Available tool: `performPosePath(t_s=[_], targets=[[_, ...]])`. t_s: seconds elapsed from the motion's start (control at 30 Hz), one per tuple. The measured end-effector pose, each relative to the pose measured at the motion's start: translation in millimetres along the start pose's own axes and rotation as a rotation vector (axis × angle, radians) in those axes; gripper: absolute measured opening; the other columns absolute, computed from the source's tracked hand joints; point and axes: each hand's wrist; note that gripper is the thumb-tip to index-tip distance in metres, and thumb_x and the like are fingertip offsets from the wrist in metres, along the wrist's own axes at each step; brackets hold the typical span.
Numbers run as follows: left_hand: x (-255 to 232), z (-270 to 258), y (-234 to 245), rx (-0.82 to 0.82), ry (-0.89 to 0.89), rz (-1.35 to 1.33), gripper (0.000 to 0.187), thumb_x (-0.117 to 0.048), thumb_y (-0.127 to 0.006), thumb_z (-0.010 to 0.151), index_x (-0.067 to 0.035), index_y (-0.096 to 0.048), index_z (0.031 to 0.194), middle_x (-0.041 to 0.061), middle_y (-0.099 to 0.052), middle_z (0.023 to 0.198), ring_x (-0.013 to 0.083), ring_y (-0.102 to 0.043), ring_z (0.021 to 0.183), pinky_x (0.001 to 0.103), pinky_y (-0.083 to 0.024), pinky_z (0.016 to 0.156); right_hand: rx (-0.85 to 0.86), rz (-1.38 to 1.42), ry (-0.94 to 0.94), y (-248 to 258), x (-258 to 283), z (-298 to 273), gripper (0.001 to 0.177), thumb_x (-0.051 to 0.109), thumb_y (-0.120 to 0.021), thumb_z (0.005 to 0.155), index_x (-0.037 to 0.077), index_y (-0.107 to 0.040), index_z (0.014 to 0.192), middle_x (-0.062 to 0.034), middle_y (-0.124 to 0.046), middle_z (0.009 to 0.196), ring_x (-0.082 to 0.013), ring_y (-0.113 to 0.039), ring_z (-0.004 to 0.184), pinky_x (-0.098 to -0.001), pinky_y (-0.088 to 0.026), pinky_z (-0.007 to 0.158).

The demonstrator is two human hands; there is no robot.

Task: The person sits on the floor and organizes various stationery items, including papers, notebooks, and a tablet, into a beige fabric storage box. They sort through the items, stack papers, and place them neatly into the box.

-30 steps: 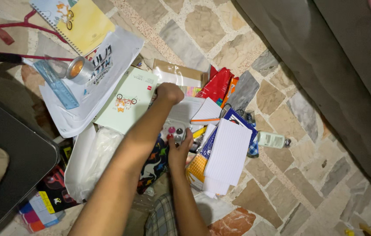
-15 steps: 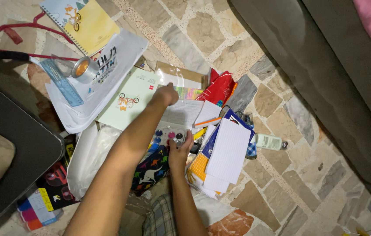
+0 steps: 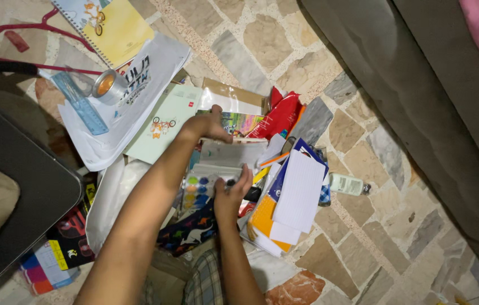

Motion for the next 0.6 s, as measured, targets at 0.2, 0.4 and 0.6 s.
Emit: performPosePath(t_s=[0.2,0.4,0.6], targets=[[12,-25,-30,-0.106,-0.168,0.212,0.123,-0.051,-0.083,0.071,-0.003,-0.010,0.158,0.031,-0.065,0.120,0.0427,-0.067,0.111,0.045,-0.054,0.096,-0.033,-0.197,0.267,15,61,9,0.080,0.005,-0.071,0.083,0.002,-0.036,0.154,-0.0307,-0.022,0.159,-0.0500,-0.024,0.148,-0.0560,-0.018,0.121],[-2,-81,-36,-0.230,-0.138,0.253,0.042,-0.051,-0.068,0.084,-0.021,-0.077,0.112,0.011,-0.075,0.110,0.0325,-0.071,0.105,0.048,-0.056,0.091,0.134,-0.458,0.355,36,82,29,0.054,0.005,-0.075,0.078,0.013,-0.062,0.129,-0.0258,-0.033,0.154,-0.0461,-0.026,0.146,-0.0575,-0.021,0.118],[-44,-137,2,-0.542,-0.235,0.248,0.031,-0.045,-0.069,0.089,-0.018,-0.078,0.104,0.012,-0.076,0.101,0.0312,-0.073,0.096,0.050,-0.054,0.084,0.020,-0.448,0.317,59,58,10,0.054,0.009,-0.075,0.081,0.012,-0.060,0.133,-0.0263,-0.037,0.149,-0.0464,-0.033,0.142,-0.0574,-0.025,0.117]])
Point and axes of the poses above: each hand's wrist, its own z-axis towards the middle knuckle, its own y-axis out of the back of the hand, x = y × z
